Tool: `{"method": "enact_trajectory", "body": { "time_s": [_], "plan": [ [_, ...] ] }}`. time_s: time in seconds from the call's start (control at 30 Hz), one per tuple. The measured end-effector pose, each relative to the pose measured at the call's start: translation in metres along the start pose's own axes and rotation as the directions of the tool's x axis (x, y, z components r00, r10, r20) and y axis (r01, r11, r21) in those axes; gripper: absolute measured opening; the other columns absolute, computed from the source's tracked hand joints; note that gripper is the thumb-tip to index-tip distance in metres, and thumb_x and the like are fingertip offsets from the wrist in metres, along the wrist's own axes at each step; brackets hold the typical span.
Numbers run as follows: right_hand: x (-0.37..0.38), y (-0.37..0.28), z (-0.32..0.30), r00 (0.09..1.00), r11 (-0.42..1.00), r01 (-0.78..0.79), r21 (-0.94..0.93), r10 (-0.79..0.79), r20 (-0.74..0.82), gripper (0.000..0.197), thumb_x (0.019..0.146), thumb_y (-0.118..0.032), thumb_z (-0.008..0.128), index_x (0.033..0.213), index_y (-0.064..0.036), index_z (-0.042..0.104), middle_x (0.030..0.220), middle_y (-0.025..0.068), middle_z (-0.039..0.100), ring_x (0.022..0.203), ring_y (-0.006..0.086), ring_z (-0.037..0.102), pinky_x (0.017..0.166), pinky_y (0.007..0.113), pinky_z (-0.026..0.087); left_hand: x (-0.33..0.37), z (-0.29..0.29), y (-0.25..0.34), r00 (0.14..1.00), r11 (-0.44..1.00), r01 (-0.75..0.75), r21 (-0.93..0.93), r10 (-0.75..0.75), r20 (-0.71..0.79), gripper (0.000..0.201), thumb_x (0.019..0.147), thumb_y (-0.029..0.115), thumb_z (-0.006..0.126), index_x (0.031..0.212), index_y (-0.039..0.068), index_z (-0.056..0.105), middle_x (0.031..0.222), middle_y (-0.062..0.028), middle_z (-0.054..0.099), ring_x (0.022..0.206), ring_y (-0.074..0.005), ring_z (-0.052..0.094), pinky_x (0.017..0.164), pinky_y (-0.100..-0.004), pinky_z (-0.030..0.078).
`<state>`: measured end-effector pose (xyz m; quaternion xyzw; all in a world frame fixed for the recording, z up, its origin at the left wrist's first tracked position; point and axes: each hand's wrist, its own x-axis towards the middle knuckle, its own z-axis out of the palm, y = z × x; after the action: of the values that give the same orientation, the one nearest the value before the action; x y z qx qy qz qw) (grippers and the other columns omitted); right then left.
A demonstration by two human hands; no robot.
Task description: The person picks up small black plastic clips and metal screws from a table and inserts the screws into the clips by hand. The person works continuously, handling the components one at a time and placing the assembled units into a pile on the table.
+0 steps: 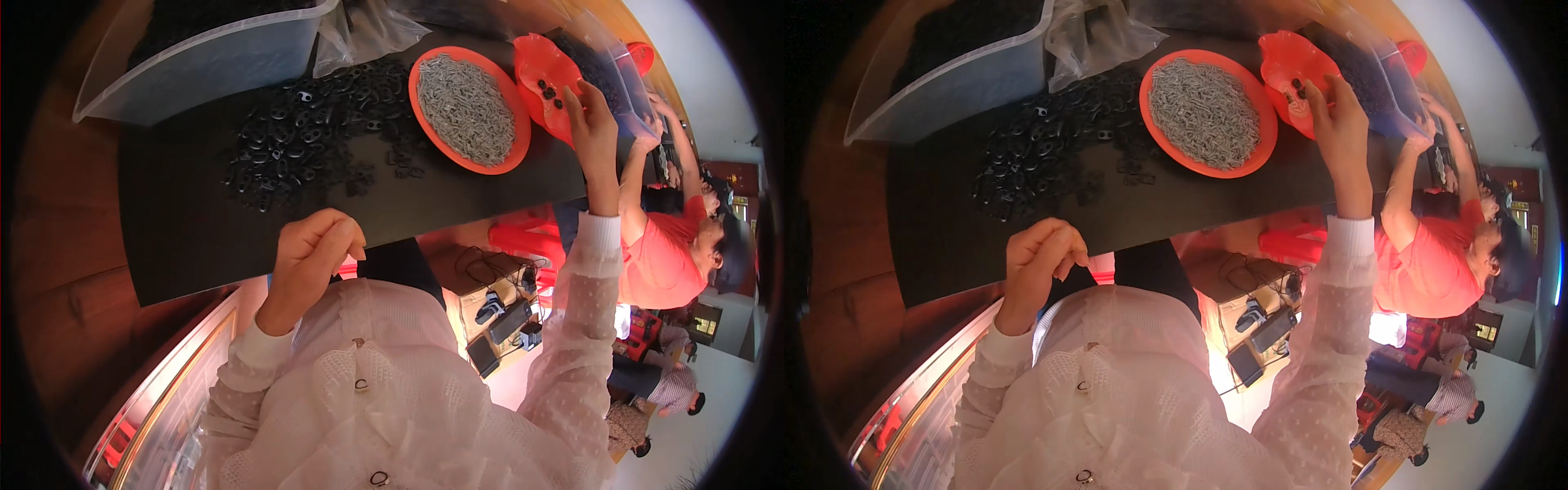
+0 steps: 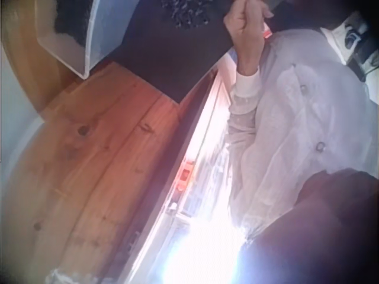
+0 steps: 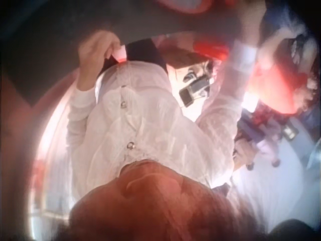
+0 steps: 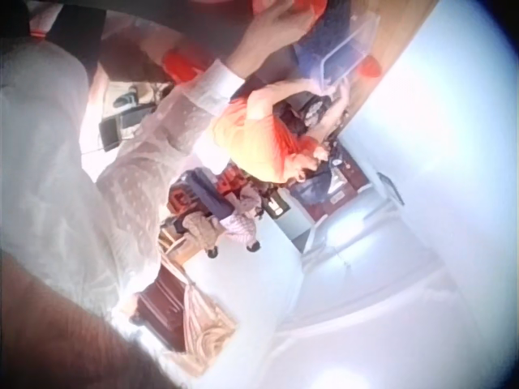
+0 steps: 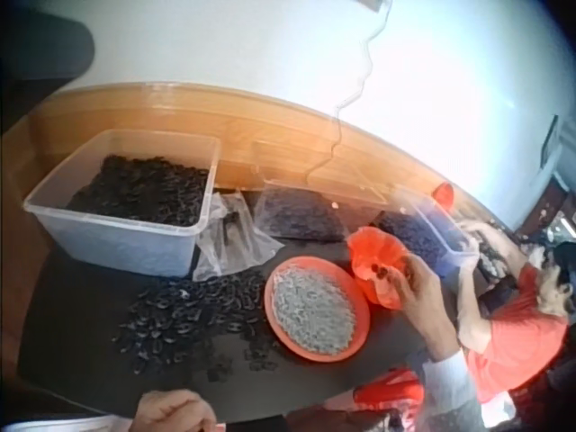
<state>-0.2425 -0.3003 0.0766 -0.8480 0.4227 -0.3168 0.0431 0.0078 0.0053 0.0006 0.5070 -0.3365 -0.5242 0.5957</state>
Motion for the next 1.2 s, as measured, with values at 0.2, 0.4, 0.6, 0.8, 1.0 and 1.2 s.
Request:
{"method": "enact_trajectory", "body": {
  "time_s": [0.2,0.4,0.6,0.8,1.0,1.2],
  "plan": [
    [-0.032,-0.072,0.019,0.968,0.963,0.053,0.262,-0.114,0.222,0.02,0.09,-0.015,0.062,0.103,0.0002,0.061,0.084,0.0131,0.062,0.072,0.0231,0.061,0.066,0.034,0.048,-0.001,0.0,-0.002,1.0,0.998,-0.013,0.061,0.013,-0.001,0.022,0.094,0.01,0.05,0.079,-0.003,0.061,0.069,-0.0039,0.062,0.063,-0.0067,0.054,0.057,-0.0223,0.042],
    [-0.057,-0.117,0.053,0.828,0.896,0.36,0.259,-0.435,0.353,0.013,0.087,-0.01,0.06,0.098,-0.0036,0.06,0.087,0.0115,0.059,0.073,0.033,0.061,0.061,0.041,0.05,-0.001,0.002,0.0,1.0,0.997,-0.022,0.071,0.022,-0.001,0.021,0.093,0.008,0.05,0.078,-0.002,0.061,0.068,-0.0041,0.06,0.063,-0.0071,0.055,0.056,-0.022,0.042],
    [-0.053,-0.142,0.084,0.791,0.847,0.53,0.038,-0.51,0.338,0.01,0.082,-0.011,0.062,0.083,-0.0029,0.056,0.079,0.0109,0.057,0.068,0.0284,0.063,0.054,0.038,0.05,-0.001,0.003,0.001,1.0,0.995,-0.006,0.103,0.006,-0.005,0.022,0.093,0.008,0.051,0.076,-0.002,0.06,0.067,-0.0034,0.059,0.061,-0.0055,0.052,0.053,-0.0214,0.039],
    [-0.051,-0.153,0.104,0.74,0.777,0.624,-0.09,-0.55,0.387,0.007,0.073,-0.004,0.061,0.077,-0.0012,0.056,0.076,0.0122,0.058,0.064,0.0266,0.064,0.051,0.036,0.051,-0.002,0.003,0.0,0.997,0.994,-0.069,0.09,0.071,-0.012,0.023,0.093,0.009,0.051,0.074,-0.002,0.058,0.064,-0.0033,0.058,0.06,-0.0063,0.052,0.054,-0.0224,0.041],
    [-0.058,-0.161,0.103,0.743,0.799,0.6,-0.034,-0.542,0.393,0.008,0.071,-0.004,0.06,0.077,-0.0015,0.054,0.076,0.0129,0.058,0.062,0.0279,0.064,0.05,0.037,0.051,-0.002,0.001,-0.005,0.99,0.987,-0.139,0.077,0.139,0.013,0.023,0.093,0.006,0.047,0.074,0.0,0.058,0.067,-0.0007,0.058,0.055,-0.0028,0.04,0.05,-0.0213,0.031],
    [-0.058,-0.162,0.09,0.725,0.837,0.545,0.057,-0.504,0.47,0.011,0.078,-0.01,0.063,0.082,-0.0029,0.055,0.079,0.0117,0.057,0.064,0.0314,0.062,0.052,0.041,0.05,-0.002,-0.002,-0.005,0.991,0.984,-0.134,0.118,0.131,0.035,0.023,0.094,0.006,0.048,0.074,-0.001,0.059,0.068,-0.0029,0.06,0.059,-0.0056,0.049,0.055,-0.0228,0.039]
  ]
}}
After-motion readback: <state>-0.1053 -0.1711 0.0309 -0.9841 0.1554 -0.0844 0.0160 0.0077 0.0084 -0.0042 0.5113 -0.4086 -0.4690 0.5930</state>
